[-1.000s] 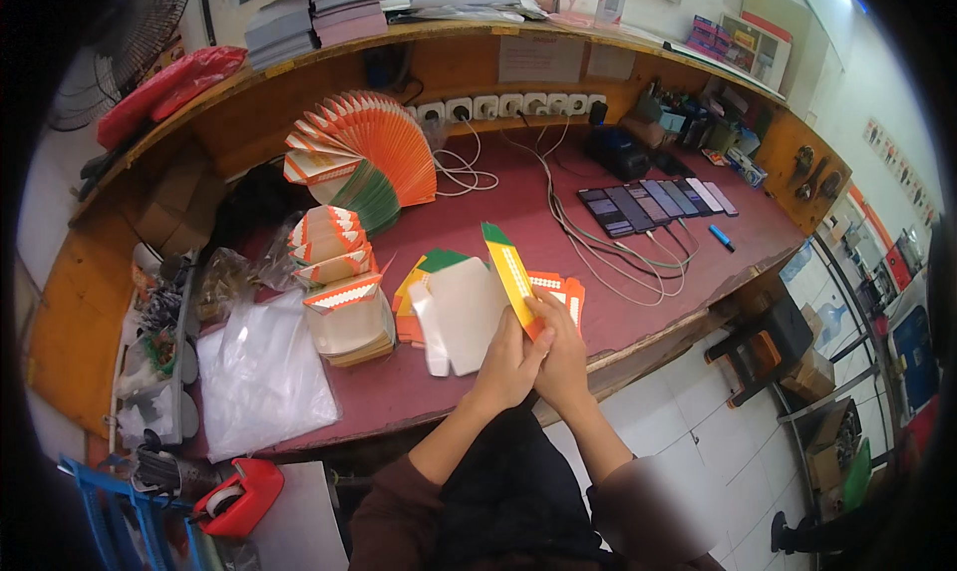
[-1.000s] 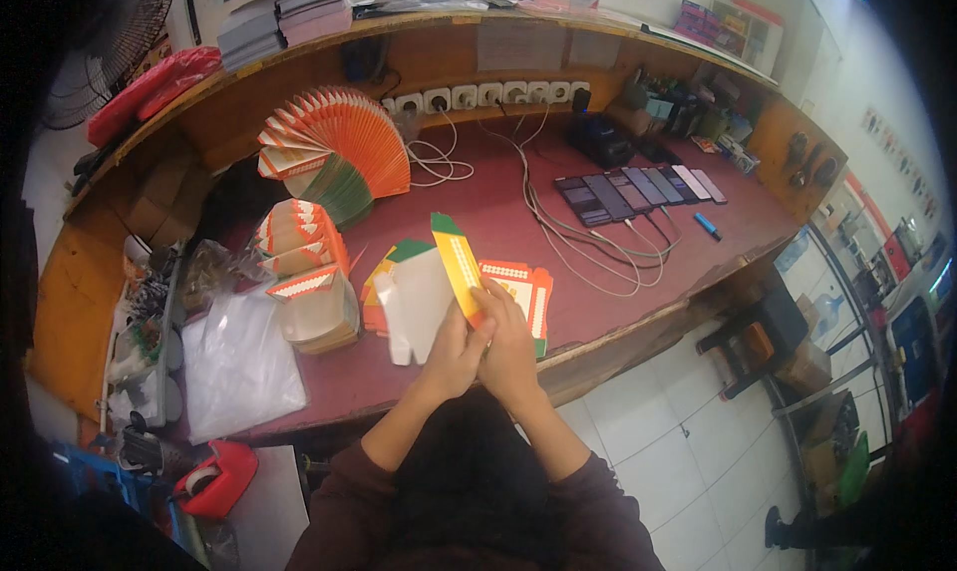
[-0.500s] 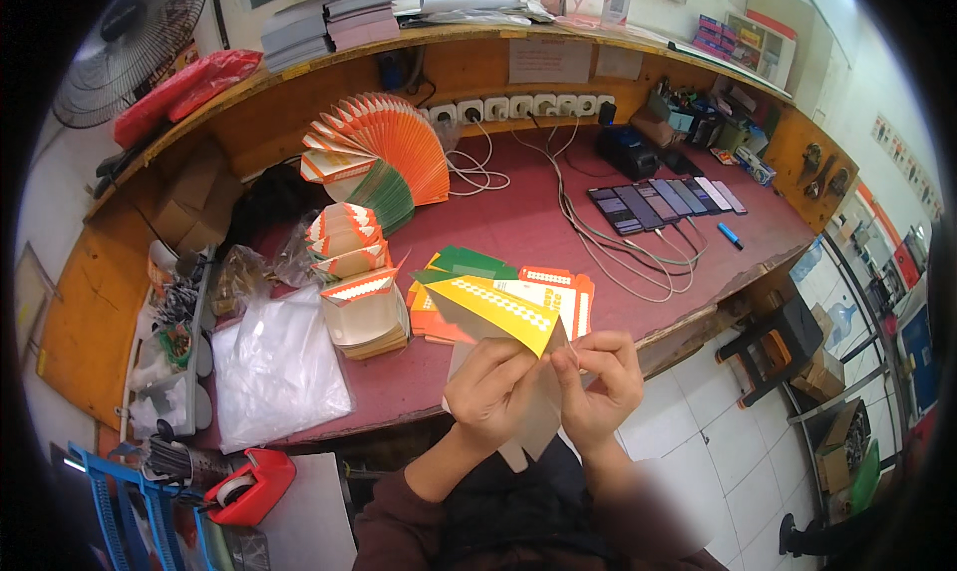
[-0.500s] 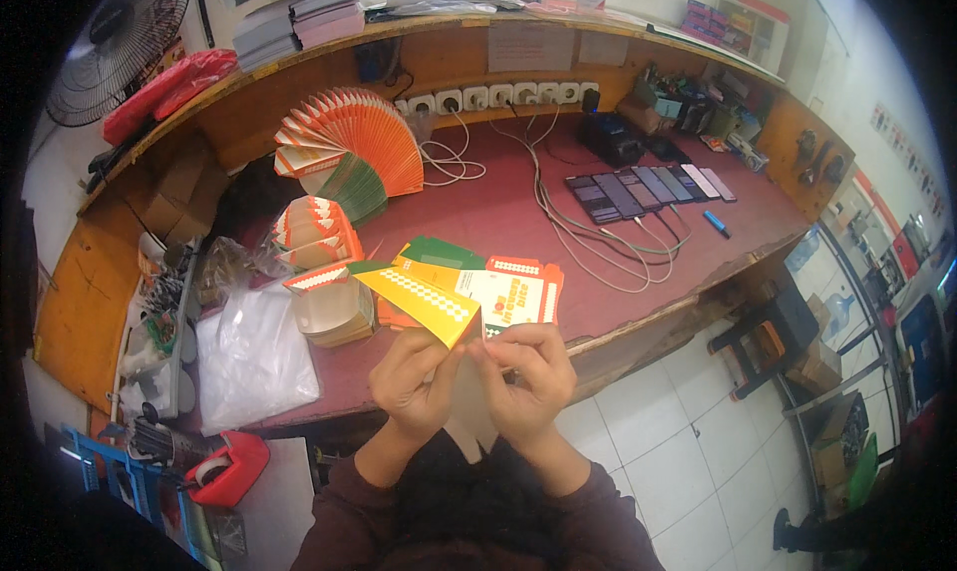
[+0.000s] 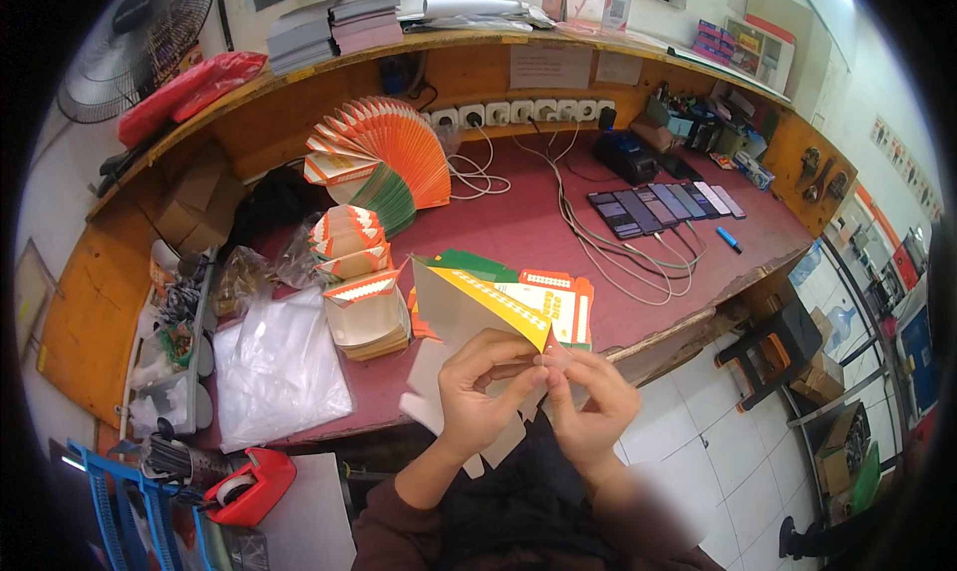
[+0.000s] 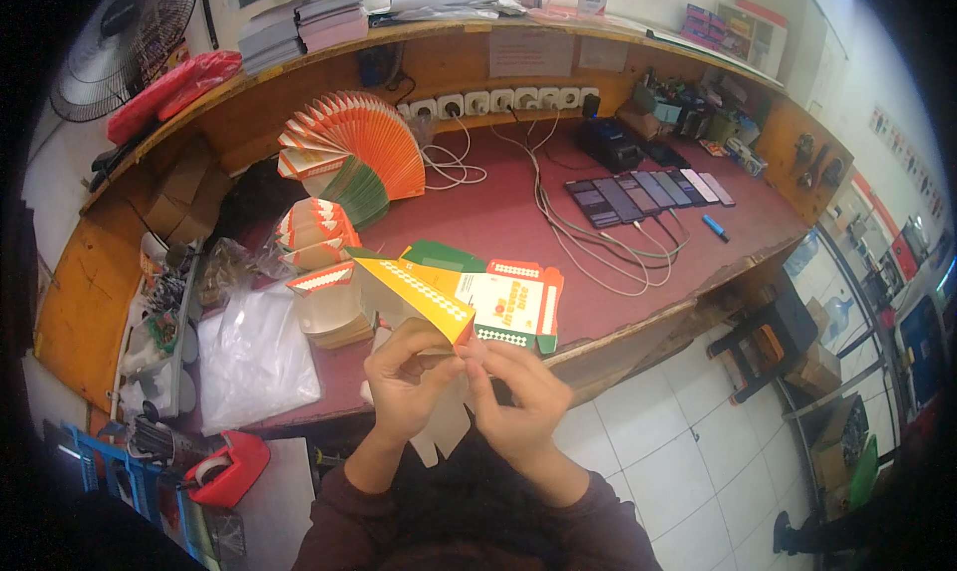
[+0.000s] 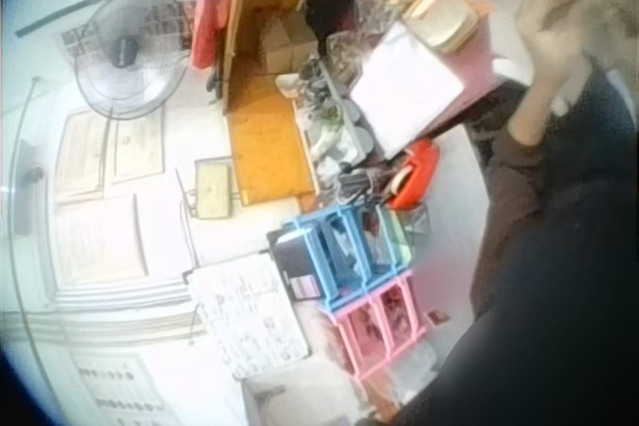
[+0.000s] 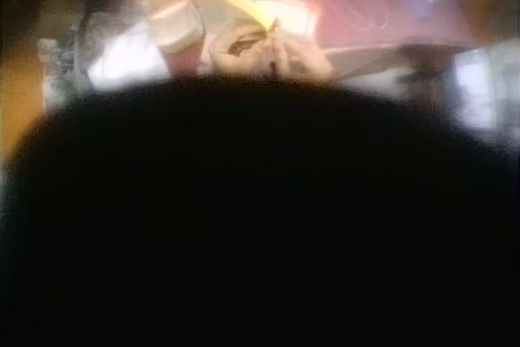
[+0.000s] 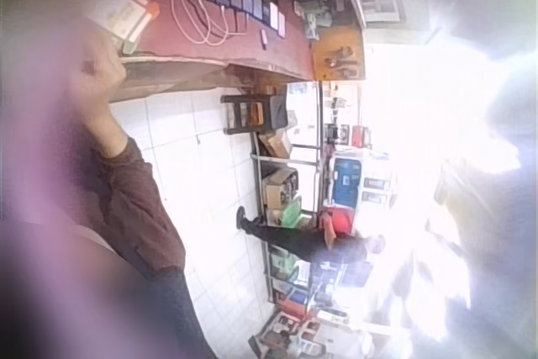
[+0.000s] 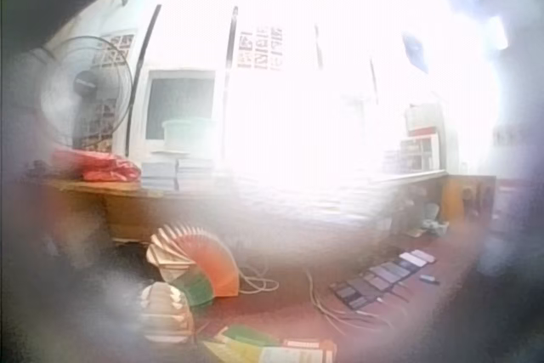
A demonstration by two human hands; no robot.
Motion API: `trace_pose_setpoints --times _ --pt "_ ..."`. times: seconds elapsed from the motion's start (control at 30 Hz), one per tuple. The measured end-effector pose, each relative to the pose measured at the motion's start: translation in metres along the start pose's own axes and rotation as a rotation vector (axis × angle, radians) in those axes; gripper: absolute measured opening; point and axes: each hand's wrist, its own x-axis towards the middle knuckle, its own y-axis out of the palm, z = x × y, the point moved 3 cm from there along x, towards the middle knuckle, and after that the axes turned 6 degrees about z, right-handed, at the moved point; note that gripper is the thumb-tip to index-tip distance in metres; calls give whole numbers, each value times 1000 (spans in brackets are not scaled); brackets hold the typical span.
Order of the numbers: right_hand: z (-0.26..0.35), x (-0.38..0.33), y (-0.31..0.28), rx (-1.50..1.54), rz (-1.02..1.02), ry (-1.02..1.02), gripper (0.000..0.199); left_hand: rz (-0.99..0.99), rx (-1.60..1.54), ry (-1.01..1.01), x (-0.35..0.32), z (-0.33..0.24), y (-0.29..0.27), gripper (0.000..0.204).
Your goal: The person assembles flat paper food boxes by folding and taping them into shape. They repeatedly pick up flat boxes, fold the sides, and secure them with tape, stacking the finished boxes on the counter.
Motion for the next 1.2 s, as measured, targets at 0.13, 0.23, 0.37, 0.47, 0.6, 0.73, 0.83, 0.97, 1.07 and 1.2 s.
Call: trace_pose_setpoints --times 0.13,0.23,0.37,0.47,0.6,0.73,0.83,0.97,1.07,1.2 --pt "4 -3 18 -248 53 -152 37 -114 -4 63 1 5 4 21" --pt "2 -7 27 -408 206 -214 53 -235 -143 56 2 14 1 15" --pt "-14 -7 15 -416 270 -23 55 -466 -345 -138 2 29 -13 16" --pt "-26 -1 -3 -332 171 73 38 -409 -554 -142 0 30 -13 14" --pt "-37 3 -17 -105 240 224 10 141 608 225 -6 17 10 25" --pt "-47 -3 -14 57 316 316 9 55 1033 365 -20 23 18 22" --pt "-63 -13 -7 316 180 525 8 45 1040 483 -28 29 17 19" --pt "-68 -16 -6 182 -58 252 7 -91 759 408 -35 35 9 13" --pt "-64 -20 -9 111 -83 200 6 -200 425 134 -44 42 7 8" --pt "-42 -28 -1 26 -3 68 8 -266 -94 -102 -50 52 10 10"
